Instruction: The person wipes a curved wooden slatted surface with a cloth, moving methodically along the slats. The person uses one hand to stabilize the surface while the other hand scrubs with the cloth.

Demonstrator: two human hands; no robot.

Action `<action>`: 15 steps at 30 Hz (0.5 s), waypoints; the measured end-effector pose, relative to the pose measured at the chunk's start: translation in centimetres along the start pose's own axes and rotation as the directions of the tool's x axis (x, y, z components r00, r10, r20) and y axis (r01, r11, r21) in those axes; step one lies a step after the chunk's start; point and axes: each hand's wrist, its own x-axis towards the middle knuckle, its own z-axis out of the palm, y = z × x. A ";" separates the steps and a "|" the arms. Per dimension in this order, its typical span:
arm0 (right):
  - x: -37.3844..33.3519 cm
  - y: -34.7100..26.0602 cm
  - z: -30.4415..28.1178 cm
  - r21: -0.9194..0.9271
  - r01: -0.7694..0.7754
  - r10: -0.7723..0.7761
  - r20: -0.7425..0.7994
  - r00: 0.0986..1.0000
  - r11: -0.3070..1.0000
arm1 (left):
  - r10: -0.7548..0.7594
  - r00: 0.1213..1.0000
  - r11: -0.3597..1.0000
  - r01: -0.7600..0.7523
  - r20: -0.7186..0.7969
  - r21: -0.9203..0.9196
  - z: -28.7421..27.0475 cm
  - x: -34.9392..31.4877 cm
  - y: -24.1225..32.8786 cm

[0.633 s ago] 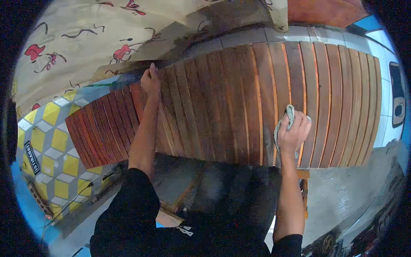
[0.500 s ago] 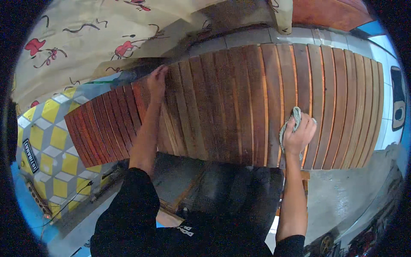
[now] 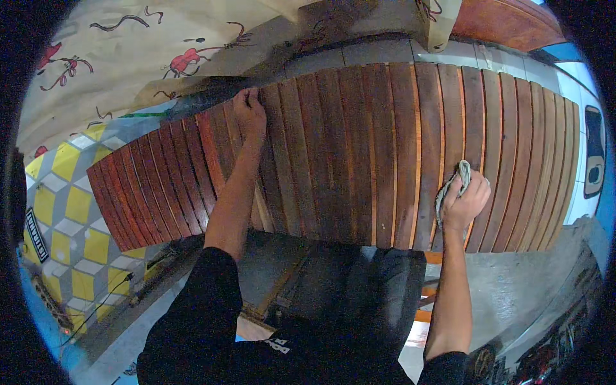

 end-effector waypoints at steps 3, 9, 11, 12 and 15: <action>-0.2 0.6 -0.4 -0.038 0.033 -0.034 -0.027 0.999 0.999 | 0.071 0.991 0.997 -0.067 0.110 -0.042 -0.5 -1.2 2.9; -0.1 0.4 -0.3 -0.056 0.011 -0.011 -0.005 1.000 0.998 | 0.078 0.977 0.994 -0.061 0.200 -0.093 -1.6 -1.3 4.0; 0.0 0.5 -0.1 -0.055 0.021 -0.022 -0.010 1.000 0.998 | 0.062 0.987 0.996 -0.051 0.146 -0.076 -1.0 -1.1 3.9; 0.0 0.6 0.0 -0.057 0.032 -0.032 -0.014 0.999 0.998 | 0.093 0.989 0.995 -0.087 0.111 -0.054 -0.6 -0.8 3.7; 0.1 0.3 0.0 -0.055 0.022 -0.023 -0.006 1.000 0.998 | 0.178 0.979 0.984 -0.178 0.103 -0.008 -0.6 -0.9 3.0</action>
